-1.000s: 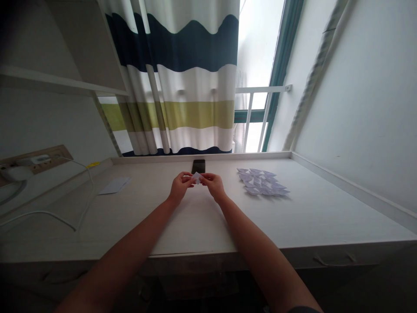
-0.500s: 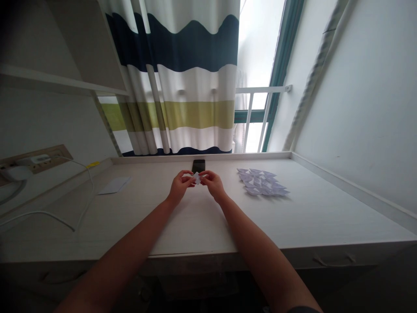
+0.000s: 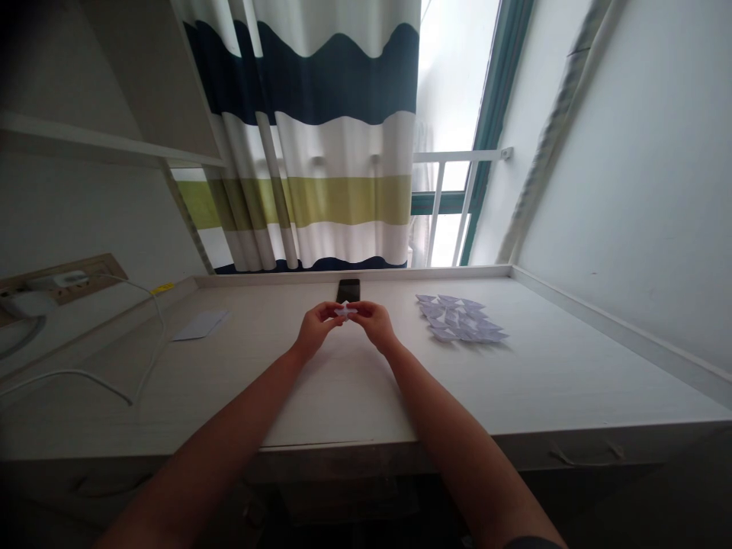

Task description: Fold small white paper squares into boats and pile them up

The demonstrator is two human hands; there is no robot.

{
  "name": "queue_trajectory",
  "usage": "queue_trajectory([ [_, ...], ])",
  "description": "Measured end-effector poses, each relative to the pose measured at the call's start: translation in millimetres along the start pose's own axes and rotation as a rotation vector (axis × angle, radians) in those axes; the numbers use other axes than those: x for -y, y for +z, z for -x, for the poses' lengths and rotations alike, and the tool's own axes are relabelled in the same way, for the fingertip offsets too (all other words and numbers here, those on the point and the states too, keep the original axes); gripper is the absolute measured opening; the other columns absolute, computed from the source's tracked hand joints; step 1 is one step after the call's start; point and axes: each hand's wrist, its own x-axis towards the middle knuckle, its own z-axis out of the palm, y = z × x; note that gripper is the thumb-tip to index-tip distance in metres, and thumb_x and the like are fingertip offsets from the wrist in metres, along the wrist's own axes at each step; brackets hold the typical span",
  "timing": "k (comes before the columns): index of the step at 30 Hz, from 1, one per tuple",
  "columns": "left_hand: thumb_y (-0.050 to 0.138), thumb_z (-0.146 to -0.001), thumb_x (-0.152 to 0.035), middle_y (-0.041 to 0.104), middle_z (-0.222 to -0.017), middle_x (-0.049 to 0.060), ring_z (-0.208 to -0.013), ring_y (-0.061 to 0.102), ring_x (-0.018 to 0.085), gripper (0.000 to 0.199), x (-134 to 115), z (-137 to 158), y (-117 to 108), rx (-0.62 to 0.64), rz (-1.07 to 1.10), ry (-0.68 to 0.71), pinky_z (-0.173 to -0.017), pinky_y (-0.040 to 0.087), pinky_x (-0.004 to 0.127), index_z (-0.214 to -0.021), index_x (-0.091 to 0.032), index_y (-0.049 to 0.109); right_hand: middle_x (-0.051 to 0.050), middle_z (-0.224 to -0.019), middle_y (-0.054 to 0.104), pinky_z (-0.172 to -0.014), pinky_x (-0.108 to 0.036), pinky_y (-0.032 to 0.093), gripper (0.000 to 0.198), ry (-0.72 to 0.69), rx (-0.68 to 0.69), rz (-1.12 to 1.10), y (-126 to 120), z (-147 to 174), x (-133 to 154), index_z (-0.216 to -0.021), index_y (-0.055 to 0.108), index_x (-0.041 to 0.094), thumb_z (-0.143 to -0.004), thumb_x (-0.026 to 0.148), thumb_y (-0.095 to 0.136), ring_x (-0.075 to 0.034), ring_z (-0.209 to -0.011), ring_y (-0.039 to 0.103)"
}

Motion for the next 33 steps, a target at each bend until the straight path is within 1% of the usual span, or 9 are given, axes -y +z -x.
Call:
queue_trajectory([
  [5,0.071,-0.056,-0.029,0.066,-0.075,0.005,-0.071,0.06,0.016,0.028,2.0,-0.1,-0.4,-0.033,0.001,0.001,-0.069,0.049,0.031,-0.079,-0.014,0.064,-0.006,-0.082,0.069,-0.077,-0.034,0.047,0.028,-0.002,-0.003,0.052,-0.9,-0.1,-0.1,-0.083,0.068,0.017,-0.058,0.028,0.069,-0.019,-0.077,0.063],
  [8,0.072,-0.054,-0.03,0.067,-0.075,0.006,-0.073,0.061,0.017,0.03,1.5,-0.6,-0.3,-0.049,0.037,-0.019,-0.074,0.048,0.034,-0.078,-0.013,0.064,-0.006,-0.082,0.069,-0.076,-0.035,0.048,0.026,-0.034,-0.015,0.113,-0.6,-0.4,-0.1,-0.083,0.068,0.017,-0.06,0.029,0.068,-0.02,-0.077,0.063],
  [11,0.073,-0.053,-0.029,0.067,-0.076,0.006,-0.074,0.062,0.018,0.031,0.6,-0.8,-0.3,-0.064,0.037,-0.019,-0.076,0.048,0.035,-0.078,-0.013,0.065,-0.005,-0.079,0.07,-0.074,-0.034,0.048,0.022,-0.081,-0.034,0.184,-0.3,-1.3,-1.6,-0.08,0.068,0.018,-0.061,0.029,0.066,-0.02,-0.075,0.063],
  [17,0.072,-0.054,-0.029,0.068,-0.076,0.007,-0.074,0.062,0.019,0.028,0.5,-0.4,0.0,-0.065,0.036,-0.003,-0.077,0.048,0.035,-0.077,-0.014,0.067,-0.005,-0.076,0.069,-0.071,-0.033,0.048,0.017,-0.13,-0.052,0.258,-1.5,-3.0,-5.5,-0.076,0.068,0.019,-0.063,0.03,0.066,-0.02,-0.073,0.063],
  [25,0.072,-0.054,-0.029,0.068,-0.076,0.006,-0.075,0.061,0.019,0.024,1.1,-1.7,-1.7,-0.084,-0.011,-0.003,-0.075,0.047,0.033,-0.074,-0.016,0.069,-0.004,-0.075,0.069,-0.071,-0.033,0.048,0.014,-0.144,-0.062,0.273,-2.6,-3.4,-5.5,-0.074,0.068,0.02,-0.063,0.029,0.066,-0.02,-0.073,0.063],
  [33,0.072,-0.054,-0.029,0.068,-0.073,0.005,-0.072,0.061,0.017,0.024,2.0,-2.1,-0.9,-0.094,0.027,-0.028,-0.074,0.047,0.033,-0.074,-0.016,0.069,-0.004,-0.074,0.068,-0.071,-0.032,0.048,0.014,-0.153,-0.063,0.25,-1.8,-2.5,-2.3,-0.073,0.068,0.02,-0.062,0.028,0.066,-0.019,-0.071,0.062],
])
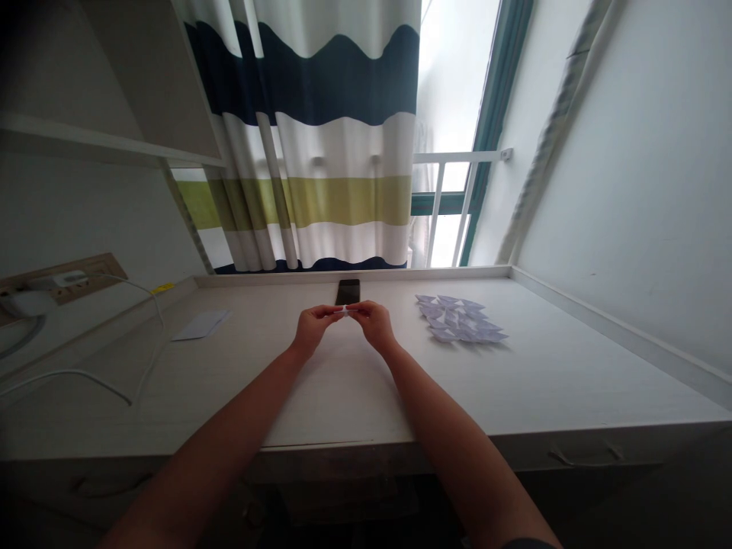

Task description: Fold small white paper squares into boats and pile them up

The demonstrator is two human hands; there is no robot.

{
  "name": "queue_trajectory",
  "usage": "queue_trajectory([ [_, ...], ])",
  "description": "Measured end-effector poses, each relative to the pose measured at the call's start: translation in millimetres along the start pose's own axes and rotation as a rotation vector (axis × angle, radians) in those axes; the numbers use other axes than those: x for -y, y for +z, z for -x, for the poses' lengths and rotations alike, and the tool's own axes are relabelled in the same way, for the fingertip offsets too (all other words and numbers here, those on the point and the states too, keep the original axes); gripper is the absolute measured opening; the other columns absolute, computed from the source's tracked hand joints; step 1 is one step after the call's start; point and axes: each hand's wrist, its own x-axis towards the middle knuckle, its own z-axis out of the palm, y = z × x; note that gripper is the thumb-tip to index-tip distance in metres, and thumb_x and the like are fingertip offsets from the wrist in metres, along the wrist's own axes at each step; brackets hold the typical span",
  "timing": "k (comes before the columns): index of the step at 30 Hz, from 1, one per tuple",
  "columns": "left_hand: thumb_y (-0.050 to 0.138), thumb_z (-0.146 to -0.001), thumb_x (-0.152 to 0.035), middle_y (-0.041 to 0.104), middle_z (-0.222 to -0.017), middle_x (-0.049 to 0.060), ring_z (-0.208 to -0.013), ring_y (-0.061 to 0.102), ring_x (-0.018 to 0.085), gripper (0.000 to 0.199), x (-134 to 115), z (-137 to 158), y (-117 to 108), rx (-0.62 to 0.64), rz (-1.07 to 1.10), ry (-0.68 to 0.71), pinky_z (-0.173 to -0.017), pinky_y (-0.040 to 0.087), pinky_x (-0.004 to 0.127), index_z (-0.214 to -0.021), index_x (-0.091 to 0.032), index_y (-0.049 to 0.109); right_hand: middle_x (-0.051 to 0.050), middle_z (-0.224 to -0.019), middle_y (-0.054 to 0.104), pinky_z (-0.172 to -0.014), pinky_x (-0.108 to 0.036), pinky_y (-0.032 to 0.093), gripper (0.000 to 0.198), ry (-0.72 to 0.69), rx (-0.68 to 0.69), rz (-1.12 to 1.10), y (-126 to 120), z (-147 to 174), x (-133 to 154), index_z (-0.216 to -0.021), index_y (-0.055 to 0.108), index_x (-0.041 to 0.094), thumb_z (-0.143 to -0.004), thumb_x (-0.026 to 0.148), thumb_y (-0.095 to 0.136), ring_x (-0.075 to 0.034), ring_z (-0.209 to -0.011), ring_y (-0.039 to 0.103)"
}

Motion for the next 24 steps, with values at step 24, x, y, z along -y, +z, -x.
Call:
queue_trajectory([
  [24,0.067,-0.061,-0.033,0.066,-0.087,0.008,-0.084,0.059,0.019,0.03,0.2,0.7,-4.6,0.13,-0.097,0.048,-0.078,0.045,0.033,-0.086,-0.015,0.066,-0.004,-0.072,0.068,-0.07,-0.031,0.048,0.014,0.03,0.025,-0.095,0.6,0.0,-2.8,-0.073,0.067,0.018,-0.063,0.027,0.065,-0.018,-0.071,0.062],
])
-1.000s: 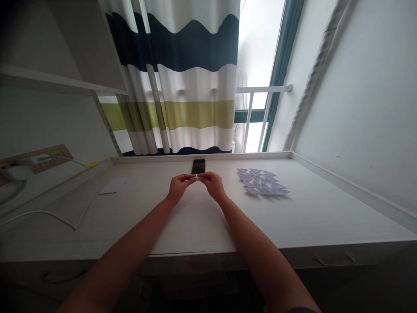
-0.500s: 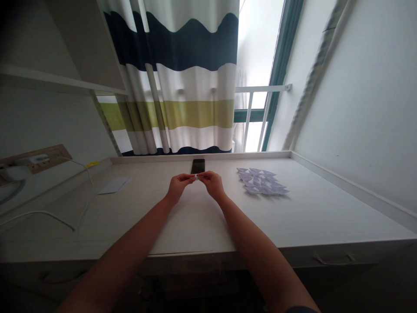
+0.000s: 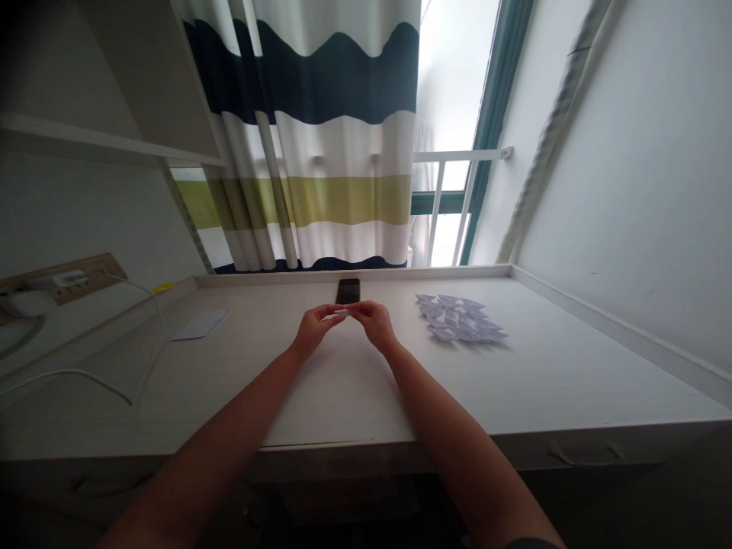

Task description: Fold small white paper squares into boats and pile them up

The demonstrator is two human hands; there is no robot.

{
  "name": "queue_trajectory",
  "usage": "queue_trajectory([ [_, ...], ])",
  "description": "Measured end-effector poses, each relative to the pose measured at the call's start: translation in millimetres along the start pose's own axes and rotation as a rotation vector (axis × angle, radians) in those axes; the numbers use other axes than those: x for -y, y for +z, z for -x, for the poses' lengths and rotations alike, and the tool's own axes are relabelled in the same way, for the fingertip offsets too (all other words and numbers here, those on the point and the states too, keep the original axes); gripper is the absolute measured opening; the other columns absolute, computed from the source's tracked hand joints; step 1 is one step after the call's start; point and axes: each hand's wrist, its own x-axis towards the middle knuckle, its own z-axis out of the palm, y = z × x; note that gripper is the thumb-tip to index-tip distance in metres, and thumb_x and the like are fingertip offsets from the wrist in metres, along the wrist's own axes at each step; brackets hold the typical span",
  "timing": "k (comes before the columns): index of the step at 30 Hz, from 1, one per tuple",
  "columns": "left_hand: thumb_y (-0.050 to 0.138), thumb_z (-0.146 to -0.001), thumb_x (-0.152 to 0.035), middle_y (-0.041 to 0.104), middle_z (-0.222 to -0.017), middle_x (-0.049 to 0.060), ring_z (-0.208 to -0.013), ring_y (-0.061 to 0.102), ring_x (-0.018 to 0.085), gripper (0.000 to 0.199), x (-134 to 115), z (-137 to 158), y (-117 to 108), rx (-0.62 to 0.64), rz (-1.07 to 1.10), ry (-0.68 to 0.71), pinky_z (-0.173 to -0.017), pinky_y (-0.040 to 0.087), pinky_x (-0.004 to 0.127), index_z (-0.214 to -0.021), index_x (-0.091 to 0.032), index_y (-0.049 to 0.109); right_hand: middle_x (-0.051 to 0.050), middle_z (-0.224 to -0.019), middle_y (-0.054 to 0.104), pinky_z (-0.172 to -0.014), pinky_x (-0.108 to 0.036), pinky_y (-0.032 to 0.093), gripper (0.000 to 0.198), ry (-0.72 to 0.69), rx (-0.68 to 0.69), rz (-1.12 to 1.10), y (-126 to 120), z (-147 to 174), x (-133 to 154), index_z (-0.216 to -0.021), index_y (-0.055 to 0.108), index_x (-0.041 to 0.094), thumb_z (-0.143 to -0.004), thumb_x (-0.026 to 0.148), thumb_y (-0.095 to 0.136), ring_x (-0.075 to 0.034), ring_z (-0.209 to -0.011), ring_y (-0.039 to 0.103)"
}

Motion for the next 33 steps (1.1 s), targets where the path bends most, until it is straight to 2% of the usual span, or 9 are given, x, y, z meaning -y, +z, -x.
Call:
queue_trajectory([
  [6,0.065,-0.064,-0.034,0.067,-0.082,0.007,-0.079,0.061,0.019,0.025,-1.2,1.8,0.4,-0.048,-0.086,0.09,-0.072,0.048,0.031,-0.079,-0.015,0.068,-0.004,-0.08,0.066,-0.07,-0.03,0.048,0.015,-0.031,0.0,0.035,0.4,0.2,2.5,-0.074,0.068,0.019,-0.063,0.028,0.065,-0.017,-0.072,0.061],
  [15,0.066,-0.061,-0.035,0.066,-0.073,0.005,-0.07,0.06,0.016,0.022,-3.6,1.5,0.6,-0.097,-0.149,0.092,-0.064,0.049,0.027,-0.071,-0.014,0.067,-0.004,-0.072,0.068,-0.07,-0.032,0.048,0.017,0.023,0.038,-0.026,-1.0,0.1,2.4,-0.074,0.067,0.017,-0.062,0.028,0.065,-0.018,-0.069,0.062],
  [25,0.062,-0.065,-0.038,0.067,-0.071,0.006,-0.066,0.059,0.016,0.026,0.6,0.8,-1.5,-0.019,-0.225,0.069,-0.059,0.046,0.026,-0.077,-0.016,0.068,-0.002,-0.064,0.065,-0.064,-0.028,0.046,0.009,-0.045,0.055,0.114,-6.1,-2.4,0.2,-0.069,0.068,0.018,-0.062,0.022,0.063,-0.015,-0.062,0.059],
  [33,0.06,-0.066,-0.036,0.063,-0.063,0.003,-0.057,0.054,0.012,0.022,-3.8,0.1,-2.4,-0.073,-0.222,0.078,-0.055,0.044,0.024,-0.068,-0.014,0.066,-0.001,-0.058,0.062,-0.06,-0.029,0.045,0.018,0.071,0.059,-0.068,-2.7,-3.7,1.1,-0.072,0.064,0.015,-0.062,0.031,0.063,-0.013,-0.056,0.055],
])
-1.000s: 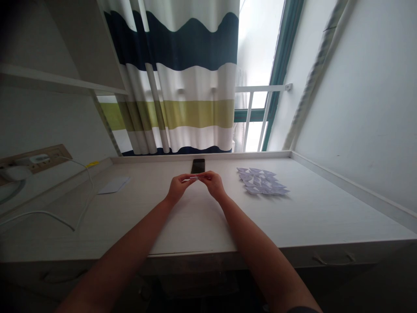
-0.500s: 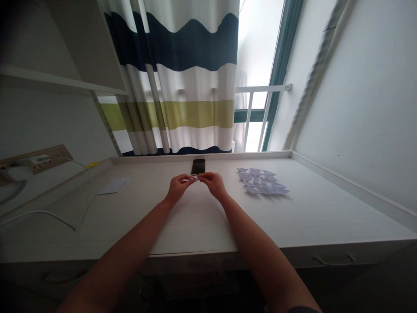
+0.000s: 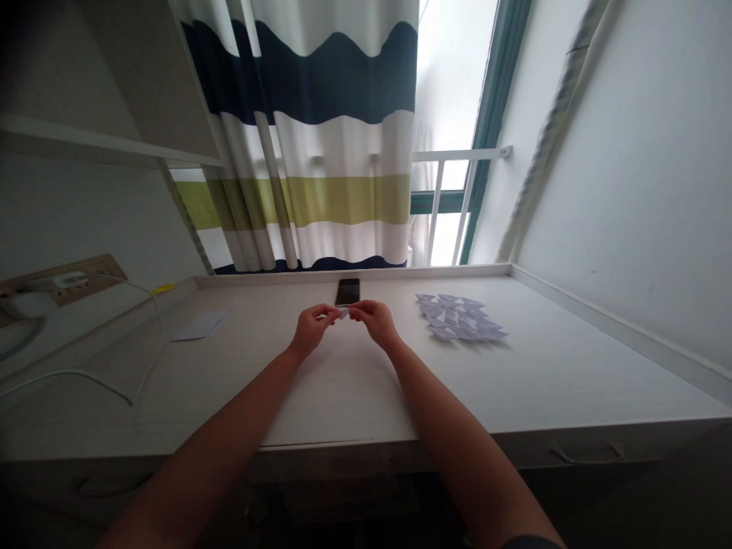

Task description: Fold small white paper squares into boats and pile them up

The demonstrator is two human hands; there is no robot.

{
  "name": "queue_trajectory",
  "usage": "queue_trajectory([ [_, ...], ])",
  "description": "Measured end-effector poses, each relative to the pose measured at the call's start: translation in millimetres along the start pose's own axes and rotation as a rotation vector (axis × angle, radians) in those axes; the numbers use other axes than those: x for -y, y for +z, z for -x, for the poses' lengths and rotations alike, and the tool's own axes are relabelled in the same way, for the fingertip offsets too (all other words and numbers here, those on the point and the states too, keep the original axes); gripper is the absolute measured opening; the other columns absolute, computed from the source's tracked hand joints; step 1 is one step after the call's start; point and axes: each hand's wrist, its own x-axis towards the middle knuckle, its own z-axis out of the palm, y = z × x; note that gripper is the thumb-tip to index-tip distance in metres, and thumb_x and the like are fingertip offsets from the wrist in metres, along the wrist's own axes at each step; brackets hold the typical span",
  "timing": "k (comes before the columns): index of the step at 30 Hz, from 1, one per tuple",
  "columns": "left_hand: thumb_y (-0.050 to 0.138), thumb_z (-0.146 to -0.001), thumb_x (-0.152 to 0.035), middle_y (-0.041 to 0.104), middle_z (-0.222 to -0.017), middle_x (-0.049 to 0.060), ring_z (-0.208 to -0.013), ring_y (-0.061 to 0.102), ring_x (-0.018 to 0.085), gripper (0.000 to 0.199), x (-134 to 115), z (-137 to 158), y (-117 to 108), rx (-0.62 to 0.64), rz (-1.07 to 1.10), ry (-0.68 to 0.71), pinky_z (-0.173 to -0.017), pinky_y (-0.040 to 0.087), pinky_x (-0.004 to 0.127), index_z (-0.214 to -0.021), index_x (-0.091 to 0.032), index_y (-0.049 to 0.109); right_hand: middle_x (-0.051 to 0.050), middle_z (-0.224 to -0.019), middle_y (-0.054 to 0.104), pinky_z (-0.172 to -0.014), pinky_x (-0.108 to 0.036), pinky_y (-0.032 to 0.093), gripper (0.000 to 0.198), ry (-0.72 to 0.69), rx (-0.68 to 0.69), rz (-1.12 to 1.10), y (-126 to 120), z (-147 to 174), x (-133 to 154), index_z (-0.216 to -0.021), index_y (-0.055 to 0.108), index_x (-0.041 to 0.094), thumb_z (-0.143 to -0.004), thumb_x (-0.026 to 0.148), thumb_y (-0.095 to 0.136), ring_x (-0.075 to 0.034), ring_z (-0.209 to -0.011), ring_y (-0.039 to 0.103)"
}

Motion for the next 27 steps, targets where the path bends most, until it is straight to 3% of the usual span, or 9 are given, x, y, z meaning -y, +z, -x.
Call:
queue_trajectory([
  [6,0.061,-0.065,-0.038,0.063,-0.065,0.004,-0.059,0.055,0.013,0.025,4,0,1,0.09,0.079,-0.031,-0.055,0.046,0.025,-0.069,-0.014,0.064,0.002,-0.057,0.056,-0.053,-0.025,0.044,0.014,-0.044,0.01,0.05,0,0,-5,-0.069,0.056,0.017,-0.068,0.031,0.055,-0.01,-0.054,0.051],
  [11,0.061,-0.065,-0.039,0.063,-0.066,0.003,-0.062,0.057,0.013,0.024,6,3,5,0.148,0.046,0.031,-0.057,0.046,0.024,-0.068,-0.015,0.059,0.003,-0.057,0.054,-0.047,-0.022,0.041,0.014,-0.082,-0.002,0.125,3,2,-6,-0.071,0.054,0.018,-0.07,0.032,0.054,-0.01,-0.053,0.049],
  [16,0.058,-0.068,-0.038,0.06,-0.062,0.001,-0.06,0.057,0.013,0.023,5,4,6,0.065,-0.087,0.083,-0.054,0.045,0.023,-0.063,-0.017,0.053,0.003,-0.055,0.056,-0.046,-0.023,0.043,0.02,-0.045,-0.016,0.108,6,5,-5,-0.076,0.052,0.018,-0.067,0.035,0.059,-0.01,-0.048,0.051],
  [20,0.058,-0.069,-0.037,0.059,-0.064,0.001,-0.062,0.058,0.013,0.02,4,4,5,-0.005,-0.163,0.117,-0.054,0.046,0.023,-0.066,-0.017,0.055,0.0,-0.061,0.06,-0.052,-0.026,0.048,0.021,-0.044,0.002,0.076,10,7,-3,-0.073,0.053,0.017,-0.064,0.034,0.063,-0.012,-0.054,0.056],
  [27,0.058,-0.07,-0.035,0.063,-0.076,0.005,-0.073,0.061,0.016,0.023,6,5,7,0.115,0.033,0.05,-0.06,0.051,0.028,-0.081,-0.015,0.059,-0.004,-0.072,0.063,-0.062,-0.031,0.051,0.025,-0.061,-0.03,0.119,7,7,0,-0.077,0.059,0.016,-0.064,0.038,0.064,-0.015,-0.065,0.061],
])
